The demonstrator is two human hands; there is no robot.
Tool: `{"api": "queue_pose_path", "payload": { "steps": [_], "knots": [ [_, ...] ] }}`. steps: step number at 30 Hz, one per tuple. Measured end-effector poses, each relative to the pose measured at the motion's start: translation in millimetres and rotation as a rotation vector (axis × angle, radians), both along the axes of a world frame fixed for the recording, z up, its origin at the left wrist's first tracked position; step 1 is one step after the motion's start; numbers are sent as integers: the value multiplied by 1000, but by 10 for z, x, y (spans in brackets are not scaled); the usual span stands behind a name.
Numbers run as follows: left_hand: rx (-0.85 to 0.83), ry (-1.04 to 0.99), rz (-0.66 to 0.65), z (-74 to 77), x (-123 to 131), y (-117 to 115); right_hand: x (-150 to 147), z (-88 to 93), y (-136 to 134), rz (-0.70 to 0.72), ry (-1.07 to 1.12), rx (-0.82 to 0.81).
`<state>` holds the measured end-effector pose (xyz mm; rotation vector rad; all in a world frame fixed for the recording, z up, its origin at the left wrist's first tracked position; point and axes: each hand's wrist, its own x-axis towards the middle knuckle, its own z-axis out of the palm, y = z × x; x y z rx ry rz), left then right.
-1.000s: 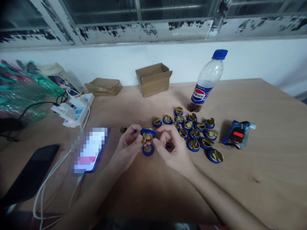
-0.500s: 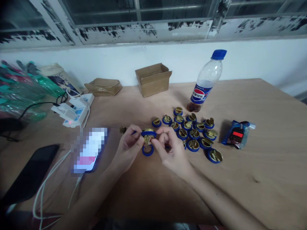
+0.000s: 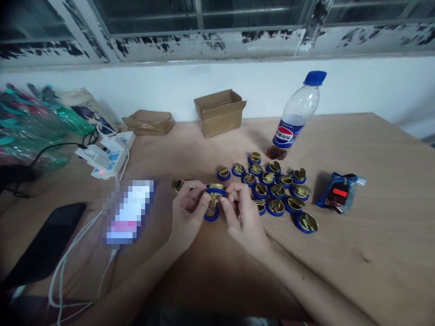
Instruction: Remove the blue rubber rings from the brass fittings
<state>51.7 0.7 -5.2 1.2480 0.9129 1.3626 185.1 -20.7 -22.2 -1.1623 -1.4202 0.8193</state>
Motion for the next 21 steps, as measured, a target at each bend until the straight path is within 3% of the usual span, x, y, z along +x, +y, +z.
{"api": "queue_pose_path", "payload": {
  "steps": [15, 21],
  "knots": [
    [84, 57, 53, -62, 77, -100, 23, 9, -1, -73, -202, 104],
    [139, 168, 77, -123, 60, -103, 0, 12, -26, -98, -233, 123]
  ]
}}
